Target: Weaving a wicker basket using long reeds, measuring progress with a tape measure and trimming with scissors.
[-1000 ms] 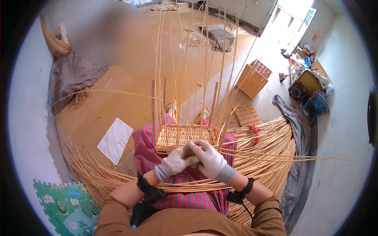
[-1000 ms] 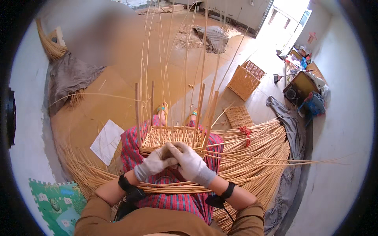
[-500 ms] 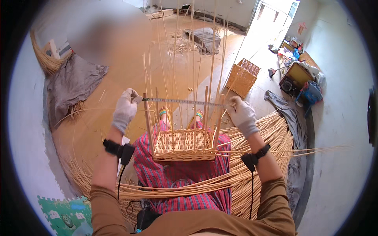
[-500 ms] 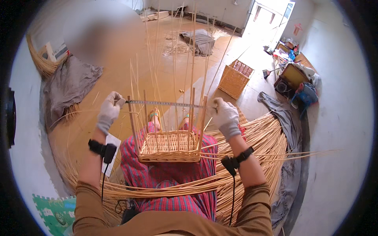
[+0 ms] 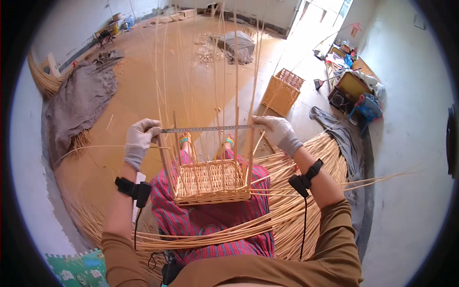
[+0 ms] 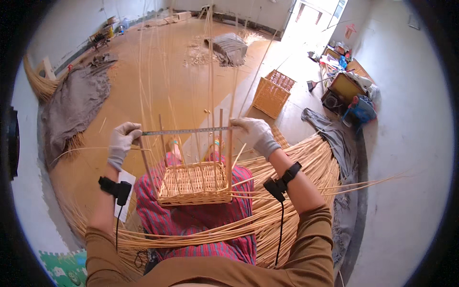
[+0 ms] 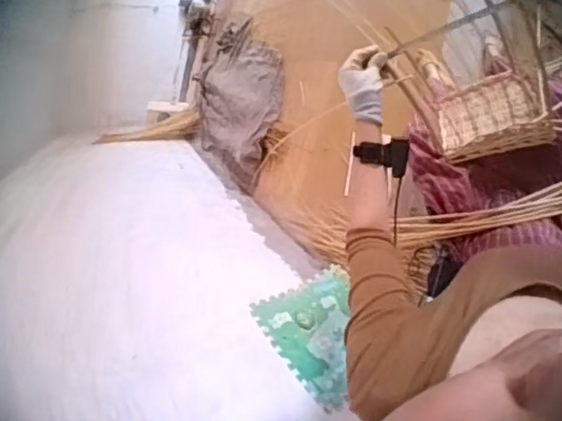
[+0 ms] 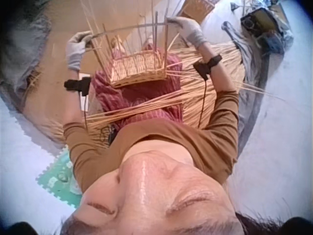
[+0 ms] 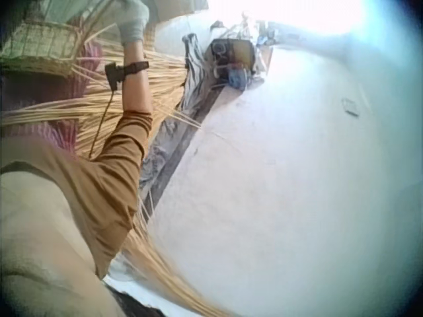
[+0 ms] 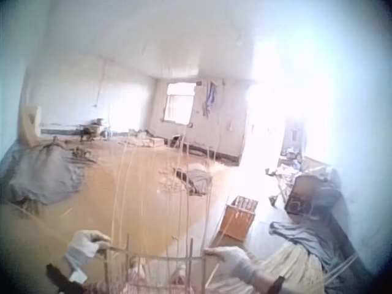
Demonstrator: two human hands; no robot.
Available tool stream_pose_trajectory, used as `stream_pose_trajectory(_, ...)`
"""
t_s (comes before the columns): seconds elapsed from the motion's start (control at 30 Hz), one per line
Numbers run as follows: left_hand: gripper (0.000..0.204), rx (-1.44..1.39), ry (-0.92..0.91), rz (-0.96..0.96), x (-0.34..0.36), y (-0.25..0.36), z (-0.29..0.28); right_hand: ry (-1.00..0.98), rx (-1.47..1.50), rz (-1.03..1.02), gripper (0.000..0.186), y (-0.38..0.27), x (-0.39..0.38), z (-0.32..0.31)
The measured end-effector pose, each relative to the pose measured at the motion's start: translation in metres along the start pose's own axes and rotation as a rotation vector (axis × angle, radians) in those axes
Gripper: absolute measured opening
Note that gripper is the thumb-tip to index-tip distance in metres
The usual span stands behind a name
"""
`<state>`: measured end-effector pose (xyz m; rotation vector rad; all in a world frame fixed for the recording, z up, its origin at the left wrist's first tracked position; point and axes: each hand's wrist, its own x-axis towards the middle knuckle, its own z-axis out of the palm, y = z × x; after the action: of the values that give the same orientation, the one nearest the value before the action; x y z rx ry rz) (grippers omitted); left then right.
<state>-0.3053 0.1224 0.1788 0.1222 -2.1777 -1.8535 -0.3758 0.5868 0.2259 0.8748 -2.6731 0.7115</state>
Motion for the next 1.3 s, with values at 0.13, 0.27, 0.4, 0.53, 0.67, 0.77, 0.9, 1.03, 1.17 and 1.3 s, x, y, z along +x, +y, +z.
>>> stream_pose_trajectory(0.13, 0.012, 0.052, 0.013, 0.02, -0.007, 0.0, -0.004, -0.127, -0.052, 0.062, 0.038, -0.005, 0.01, -0.005)
stream_pose_trajectory(0.27, 0.011, 0.112, 0.051, 0.035, -0.009, 0.006, 0.001, -0.117, -0.038, 0.039, 0.04, -0.001, 0.014, -0.013)
stream_pose_trajectory(0.4, 0.011, 0.29, 0.047, 0.069, -0.008, 0.016, 0.008, -0.057, -0.042, -0.017, 0.041, 0.009, 0.012, -0.013)
stream_pose_trajectory(0.53, 0.015, 0.455, 0.059, 0.109, -0.009, 0.025, 0.014, -0.013, -0.067, -0.01, 0.04, 0.012, 0.008, -0.007)
stream_pose_trajectory(0.67, 0.017, 0.617, 0.073, 0.156, -0.01, 0.03, 0.017, 0.024, -0.082, 0.02, 0.04, 0.008, 0.005, -0.003)
stream_pose_trajectory(0.77, 0.018, 0.763, 0.076, 0.202, -0.01, 0.032, 0.018, 0.0, -0.064, 0.092, 0.037, 0.006, 0.003, -0.001)
stream_pose_trajectory(0.9, 0.018, 0.819, 0.081, 0.206, -0.01, 0.034, 0.019, -0.001, -0.089, 0.102, 0.039, 0.011, 0.004, 0.003)
stream_pose_trajectory(1.03, 0.019, 0.755, 0.048, 0.146, -0.009, 0.036, 0.021, 0.02, -0.06, 0.065, 0.038, 0.017, 0.006, 0.005)
stream_pose_trajectory(1.17, 0.02, 0.886, 0.068, 0.239, -0.01, 0.039, 0.023, -0.031, -0.097, 0.125, 0.038, 0.016, 0.005, 0.004)
stream_pose_trajectory(1.3, 0.02, 0.954, 0.094, 0.205, -0.012, 0.043, 0.028, -0.033, -0.062, 0.15, 0.037, 0.007, 0.005, 0.0)
